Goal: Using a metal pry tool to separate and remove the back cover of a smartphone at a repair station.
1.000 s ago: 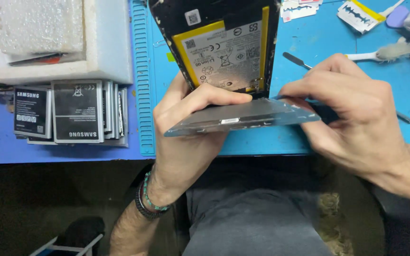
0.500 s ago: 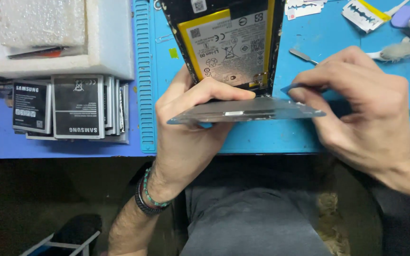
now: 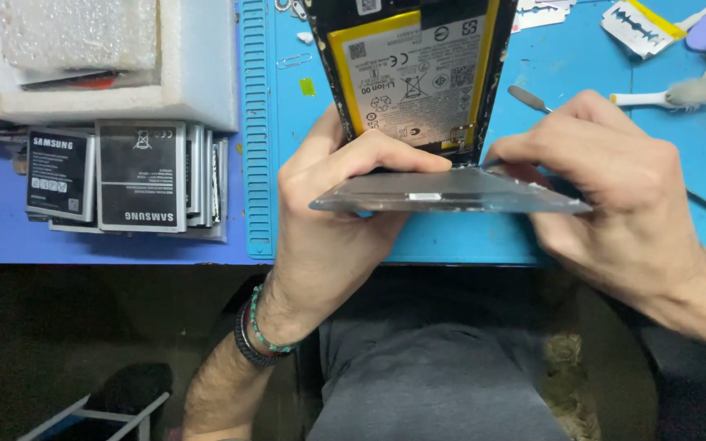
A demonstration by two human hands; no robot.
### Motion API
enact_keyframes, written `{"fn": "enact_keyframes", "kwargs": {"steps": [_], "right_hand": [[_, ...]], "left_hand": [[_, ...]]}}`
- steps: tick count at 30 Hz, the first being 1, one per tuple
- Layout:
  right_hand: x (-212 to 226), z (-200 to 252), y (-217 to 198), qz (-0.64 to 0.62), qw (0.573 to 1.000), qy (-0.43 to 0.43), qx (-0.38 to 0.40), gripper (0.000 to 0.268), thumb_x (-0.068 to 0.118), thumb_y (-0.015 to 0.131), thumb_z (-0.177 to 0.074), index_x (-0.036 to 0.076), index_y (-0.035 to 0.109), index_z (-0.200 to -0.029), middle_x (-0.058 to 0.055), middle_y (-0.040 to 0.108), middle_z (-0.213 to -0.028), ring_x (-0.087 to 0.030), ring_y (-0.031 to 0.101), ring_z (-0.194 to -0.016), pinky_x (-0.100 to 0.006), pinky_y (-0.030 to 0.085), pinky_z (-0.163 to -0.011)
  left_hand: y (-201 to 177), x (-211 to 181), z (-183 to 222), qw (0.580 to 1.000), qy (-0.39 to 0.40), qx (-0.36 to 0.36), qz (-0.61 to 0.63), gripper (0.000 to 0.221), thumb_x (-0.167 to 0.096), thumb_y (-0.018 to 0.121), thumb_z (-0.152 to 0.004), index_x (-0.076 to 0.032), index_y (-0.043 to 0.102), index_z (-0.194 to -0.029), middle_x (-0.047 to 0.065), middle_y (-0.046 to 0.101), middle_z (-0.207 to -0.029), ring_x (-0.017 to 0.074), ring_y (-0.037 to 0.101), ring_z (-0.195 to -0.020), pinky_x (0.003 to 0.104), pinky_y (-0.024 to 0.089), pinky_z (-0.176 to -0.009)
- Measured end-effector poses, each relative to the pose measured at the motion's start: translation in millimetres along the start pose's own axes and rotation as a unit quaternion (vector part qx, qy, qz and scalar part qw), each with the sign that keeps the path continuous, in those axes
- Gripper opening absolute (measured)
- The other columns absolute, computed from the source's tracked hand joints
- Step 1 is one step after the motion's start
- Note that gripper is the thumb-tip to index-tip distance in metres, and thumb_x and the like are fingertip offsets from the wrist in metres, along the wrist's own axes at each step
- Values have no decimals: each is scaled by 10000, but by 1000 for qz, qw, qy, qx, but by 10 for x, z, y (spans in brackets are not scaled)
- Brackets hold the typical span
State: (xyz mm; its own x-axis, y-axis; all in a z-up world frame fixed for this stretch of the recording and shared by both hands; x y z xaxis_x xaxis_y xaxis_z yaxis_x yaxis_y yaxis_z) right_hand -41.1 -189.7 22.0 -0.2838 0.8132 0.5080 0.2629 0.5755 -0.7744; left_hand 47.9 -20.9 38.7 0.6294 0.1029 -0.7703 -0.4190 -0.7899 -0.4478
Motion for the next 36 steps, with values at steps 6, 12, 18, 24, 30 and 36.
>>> {"fn": "enact_keyframes", "kwargs": {"steps": [6,12,18,24,30,36], "right_hand": [[15,-18,-15,-15,1000,11,1,70,-101,690,-1081,-39,722,-1077,-101,722,-957,-310,556,-842,-396,446,-789],[-25,33,14,1,1000,19,8,235,-152,606,-942,-4,718,-1086,-43,707,-933,-307,524,-834,-390,441,-795],[-11,-26,16,-11,1000,18,2,120,-134,680,-1058,-21,720,-1062,-76,703,-927,-310,542,-825,-393,449,-791],[-55,37,7,7,1000,18,22,183,-116,628,-992,-4,731,-1093,-63,725,-942,-310,567,-859,-398,474,-785],[-32,-4,7,-14,999,26,13,42,-57,724,-1100,-40,716,-1062,-122,702,-939,-315,551,-848,-396,448,-767],[-33,-3,6,-1,999,31,23,30,-40,723,-1080,-11,723,-1073,-98,713,-942,-307,567,-871,-387,460,-779]], "left_hand": [[-14,50,37,999,-28,-12,22,215,79,796,-987,-130,773,-1031,102,676,-1049,232,689,-1011,318,601,-873],[6,67,25,1000,-26,-7,9,211,64,786,-979,-144,779,-1012,79,690,-1006,215,658,-957,315,564,-838],[-3,72,35,999,-30,-7,14,225,72,788,-977,-148,778,-1024,88,669,-1023,217,661,-951,315,574,-832],[1,35,-7,1000,-13,-4,4,178,49,760,-1002,-127,773,-980,14,741,-943,209,586,-925,338,534,-801],[9,77,35,999,-42,0,31,281,124,780,-948,-143,777,-1034,91,634,-1044,217,661,-977,308,578,-838],[-1,89,24,998,-40,-4,44,229,77,802,-975,-146,778,-1022,105,628,-1072,236,689,-1002,313,578,-877]]}}
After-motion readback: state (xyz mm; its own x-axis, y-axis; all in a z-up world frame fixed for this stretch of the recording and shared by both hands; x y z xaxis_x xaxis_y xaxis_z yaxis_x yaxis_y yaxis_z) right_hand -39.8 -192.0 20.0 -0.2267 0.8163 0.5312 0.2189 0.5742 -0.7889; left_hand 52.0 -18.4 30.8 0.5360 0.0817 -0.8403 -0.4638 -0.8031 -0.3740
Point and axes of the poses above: each hand's wrist, its own z-axis away from the middle knuckle, its own y-axis out of the palm, x = y × z, the point moved 7 cm from there along -z, towards the middle knuckle
